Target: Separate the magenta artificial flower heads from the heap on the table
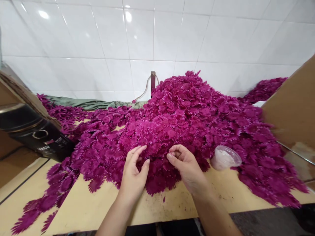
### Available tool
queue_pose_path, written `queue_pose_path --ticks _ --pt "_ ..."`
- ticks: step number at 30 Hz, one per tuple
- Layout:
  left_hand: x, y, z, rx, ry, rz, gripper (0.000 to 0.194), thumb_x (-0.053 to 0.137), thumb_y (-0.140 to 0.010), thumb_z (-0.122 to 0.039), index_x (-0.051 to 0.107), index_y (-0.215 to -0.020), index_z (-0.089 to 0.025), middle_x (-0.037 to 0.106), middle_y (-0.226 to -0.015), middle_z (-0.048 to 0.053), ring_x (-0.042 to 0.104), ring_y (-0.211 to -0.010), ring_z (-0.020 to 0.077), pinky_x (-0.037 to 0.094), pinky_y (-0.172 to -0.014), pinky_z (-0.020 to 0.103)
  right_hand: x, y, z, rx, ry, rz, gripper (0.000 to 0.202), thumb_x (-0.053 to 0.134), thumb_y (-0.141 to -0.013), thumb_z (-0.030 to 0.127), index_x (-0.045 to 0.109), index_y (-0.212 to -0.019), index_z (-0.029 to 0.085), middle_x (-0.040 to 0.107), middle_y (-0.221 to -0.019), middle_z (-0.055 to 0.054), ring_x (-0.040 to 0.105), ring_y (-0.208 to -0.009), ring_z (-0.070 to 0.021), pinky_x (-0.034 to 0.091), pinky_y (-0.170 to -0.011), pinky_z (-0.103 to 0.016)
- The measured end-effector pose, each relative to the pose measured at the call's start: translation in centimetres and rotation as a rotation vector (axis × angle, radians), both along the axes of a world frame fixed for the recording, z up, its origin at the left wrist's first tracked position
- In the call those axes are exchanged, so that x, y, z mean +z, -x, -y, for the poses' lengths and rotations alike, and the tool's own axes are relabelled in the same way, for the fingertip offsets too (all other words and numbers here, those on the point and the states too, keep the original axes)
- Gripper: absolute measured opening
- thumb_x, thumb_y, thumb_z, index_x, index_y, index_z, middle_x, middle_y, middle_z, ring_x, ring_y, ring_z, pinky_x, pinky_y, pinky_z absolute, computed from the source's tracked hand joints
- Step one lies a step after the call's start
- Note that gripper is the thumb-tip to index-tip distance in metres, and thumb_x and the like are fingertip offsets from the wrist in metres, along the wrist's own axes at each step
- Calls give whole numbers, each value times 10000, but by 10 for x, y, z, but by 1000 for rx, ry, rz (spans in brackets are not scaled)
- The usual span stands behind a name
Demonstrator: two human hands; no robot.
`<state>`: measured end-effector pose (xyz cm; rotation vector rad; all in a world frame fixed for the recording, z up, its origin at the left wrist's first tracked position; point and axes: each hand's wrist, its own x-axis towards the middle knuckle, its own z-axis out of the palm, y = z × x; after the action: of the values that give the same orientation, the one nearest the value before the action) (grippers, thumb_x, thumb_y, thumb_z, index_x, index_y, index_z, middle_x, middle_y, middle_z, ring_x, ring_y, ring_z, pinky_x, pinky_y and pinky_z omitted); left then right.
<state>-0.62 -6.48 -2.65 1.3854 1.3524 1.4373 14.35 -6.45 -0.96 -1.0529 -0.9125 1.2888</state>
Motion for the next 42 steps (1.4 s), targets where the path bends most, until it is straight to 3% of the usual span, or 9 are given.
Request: queue_pose_path --ticks 3,5,9,17,29,33,35,39,42 --pt "-1 2 3 4 -10 -211 435 611 -683 -233 584 -1115 -275 366 -1382 66 323 -1261 267 256 -1021 426 -6 4 0 -106 -89 207 192 625 -655 291 483 -735 188 479 -621 52 438 -565 -87 360 -550 -229" --pt "2 0 6 -67 -20 -252 420 580 -720 -249 570 -1138 -281 368 -1388 58 332 -1261 261 239 -1032 426 -9 7 1 -159 -161 345 112 551 -726 272 476 -755 194 482 -658 34 456 -606 -107 371 -587 -251" --pt "8 -10 11 -206 -80 -231 254 560 -744 -274 660 -977 -252 629 -1088 64 542 -1044 226 360 -954 362 -9 11 2 -203 -212 470 65 475 -787 254 452 -750 206 478 -657 24 478 -626 -128 388 -611 -271" --pt "6 -26 1 -188 -27 -1 78 573 -709 -220 644 -705 -188 640 -711 19 584 -716 165 440 -697 261 -8 17 10 -74 -155 261 119 524 -746 288 472 -816 208 519 -724 8 520 -693 -128 445 -644 -267" --pt "13 -22 -1 8 -115 77 66 552 -723 -210 607 -694 -186 630 -715 5 571 -723 146 437 -693 241 0 32 25 -49 -172 330 138 538 -696 175 495 -823 206 532 -761 -6 522 -725 -138 446 -675 -280" --pt "26 12 -27 376 -137 308 87 527 -729 -262 548 -681 -193 557 -597 -44 507 -527 98 419 -539 219 -11 33 43 51 -127 298 149 541 -664 166 514 -805 210 518 -714 4 516 -673 -135 446 -608 -260" --pt "32 28 -37 482 -255 279 70 544 -716 -253 556 -752 -194 566 -669 -42 534 -598 97 447 -639 236 -16 28 45 69 -84 216 153 554 -652 194 522 -801 211 521 -708 1 520 -665 -136 446 -590 -256" --pt "33 31 -37 147 -271 -154 250 528 -665 -135 606 -892 -205 565 -1061 53 500 -1066 200 362 -948 350 -12 13 31 14 -32 69 224 618 -617 270 533 -816 210 550 -744 -10 528 -713 -140 443 -662 -271" --pt "27 20 -26 118 -246 -315 286 500 -658 -103 641 -877 -220 530 -1136 63 440 -1146 228 290 -1009 388 -4 8 22 -55 -14 44 236 656 -583 292 540 -769 203 544 -715 0 509 -687 -131 429 -644 -262"
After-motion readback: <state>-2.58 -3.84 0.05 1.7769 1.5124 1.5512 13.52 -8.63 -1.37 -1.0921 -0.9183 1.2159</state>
